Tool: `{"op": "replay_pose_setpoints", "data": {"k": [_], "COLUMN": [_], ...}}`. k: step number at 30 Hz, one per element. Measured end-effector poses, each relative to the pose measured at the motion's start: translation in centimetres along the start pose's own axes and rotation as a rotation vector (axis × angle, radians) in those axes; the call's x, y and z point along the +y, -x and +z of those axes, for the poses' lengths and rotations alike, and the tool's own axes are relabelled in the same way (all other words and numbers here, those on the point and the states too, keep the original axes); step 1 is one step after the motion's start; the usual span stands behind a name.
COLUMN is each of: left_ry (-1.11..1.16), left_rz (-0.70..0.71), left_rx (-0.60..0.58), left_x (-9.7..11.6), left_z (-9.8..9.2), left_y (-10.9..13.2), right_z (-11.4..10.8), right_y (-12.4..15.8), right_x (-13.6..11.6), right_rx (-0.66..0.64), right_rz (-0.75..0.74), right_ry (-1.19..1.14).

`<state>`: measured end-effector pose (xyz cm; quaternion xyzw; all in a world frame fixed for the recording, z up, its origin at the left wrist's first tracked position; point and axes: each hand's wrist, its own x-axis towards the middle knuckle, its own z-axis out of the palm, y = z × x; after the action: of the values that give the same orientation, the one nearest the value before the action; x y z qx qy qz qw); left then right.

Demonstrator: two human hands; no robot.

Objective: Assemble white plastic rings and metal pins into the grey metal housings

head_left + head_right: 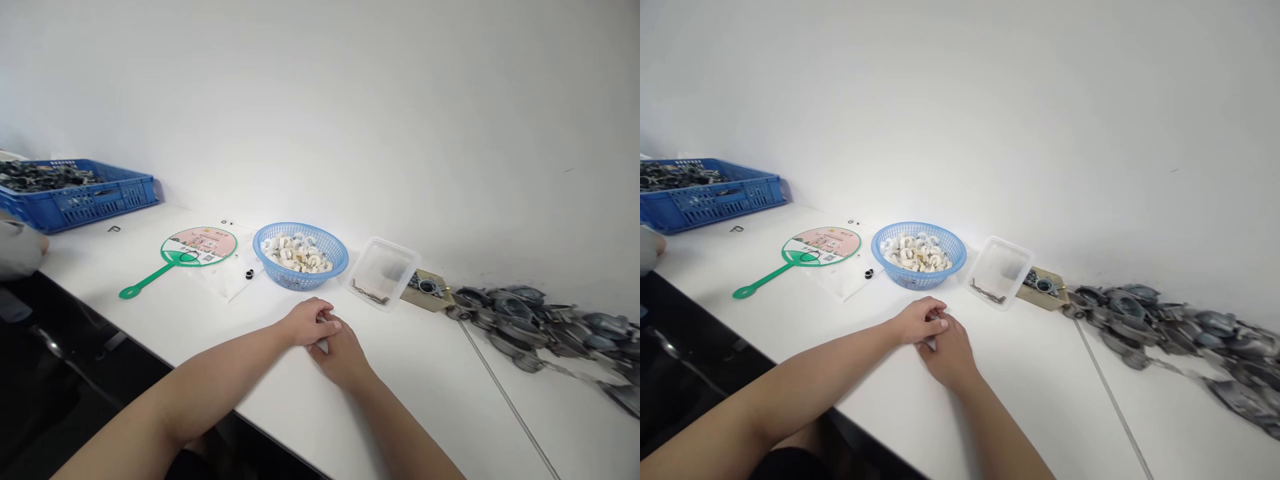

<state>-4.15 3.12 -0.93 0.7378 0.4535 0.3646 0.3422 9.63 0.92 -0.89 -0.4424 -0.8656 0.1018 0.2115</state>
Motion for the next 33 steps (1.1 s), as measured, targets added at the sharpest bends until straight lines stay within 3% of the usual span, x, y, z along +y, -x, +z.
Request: {"op": "replay_pose_setpoints", "data": {"k": [33], "left_ry": [-0.018], "left_rz": [0.009], "left_rx": [-0.005], "left_x": [0.01], "left_z": [-0.06], "left_y": [-0.17], "right_z": [0.15], "right_y": [-0.15], "right_x": [0.38], "right_rx": [0.007], "right_rz": [-0.033], "right_ry": [0.013]}}
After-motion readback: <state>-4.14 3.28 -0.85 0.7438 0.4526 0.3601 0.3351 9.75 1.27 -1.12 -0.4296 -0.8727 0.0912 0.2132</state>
